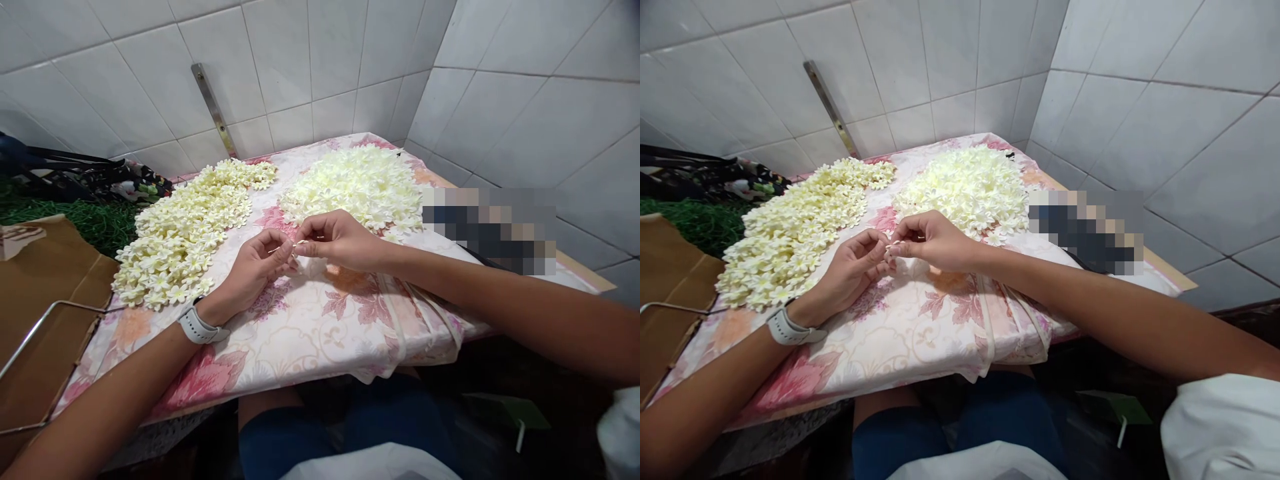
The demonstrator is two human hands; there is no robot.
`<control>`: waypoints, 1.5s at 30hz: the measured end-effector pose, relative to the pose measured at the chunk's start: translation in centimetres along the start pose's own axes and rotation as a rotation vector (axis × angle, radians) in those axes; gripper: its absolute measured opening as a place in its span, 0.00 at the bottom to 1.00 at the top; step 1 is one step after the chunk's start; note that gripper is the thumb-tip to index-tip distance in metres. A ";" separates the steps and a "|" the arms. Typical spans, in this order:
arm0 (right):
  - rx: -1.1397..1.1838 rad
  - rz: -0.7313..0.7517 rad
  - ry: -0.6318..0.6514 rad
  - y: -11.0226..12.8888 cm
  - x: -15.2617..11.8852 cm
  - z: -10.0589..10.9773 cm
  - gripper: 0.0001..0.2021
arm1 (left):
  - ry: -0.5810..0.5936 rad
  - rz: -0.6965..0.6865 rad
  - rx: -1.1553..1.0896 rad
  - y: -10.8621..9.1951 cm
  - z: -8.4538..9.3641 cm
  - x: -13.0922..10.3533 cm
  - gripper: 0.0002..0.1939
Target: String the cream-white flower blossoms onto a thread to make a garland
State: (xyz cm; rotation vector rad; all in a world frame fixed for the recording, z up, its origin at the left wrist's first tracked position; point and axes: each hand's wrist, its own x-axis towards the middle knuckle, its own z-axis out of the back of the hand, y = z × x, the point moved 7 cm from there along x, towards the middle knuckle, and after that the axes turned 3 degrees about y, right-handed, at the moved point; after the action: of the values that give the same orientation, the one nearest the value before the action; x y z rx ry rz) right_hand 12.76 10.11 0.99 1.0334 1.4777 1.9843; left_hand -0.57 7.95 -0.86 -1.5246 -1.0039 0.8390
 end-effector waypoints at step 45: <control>-0.070 0.001 -0.006 0.5 -0.1 0.0 0.19 | -0.131 -0.062 0.074 0.0 0.2 -0.6 0.16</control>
State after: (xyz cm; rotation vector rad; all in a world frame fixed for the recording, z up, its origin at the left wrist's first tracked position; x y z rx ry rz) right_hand 12.87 9.88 1.38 1.0103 1.3948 2.0162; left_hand -1.00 7.45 -0.87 -1.3831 -1.0985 0.9313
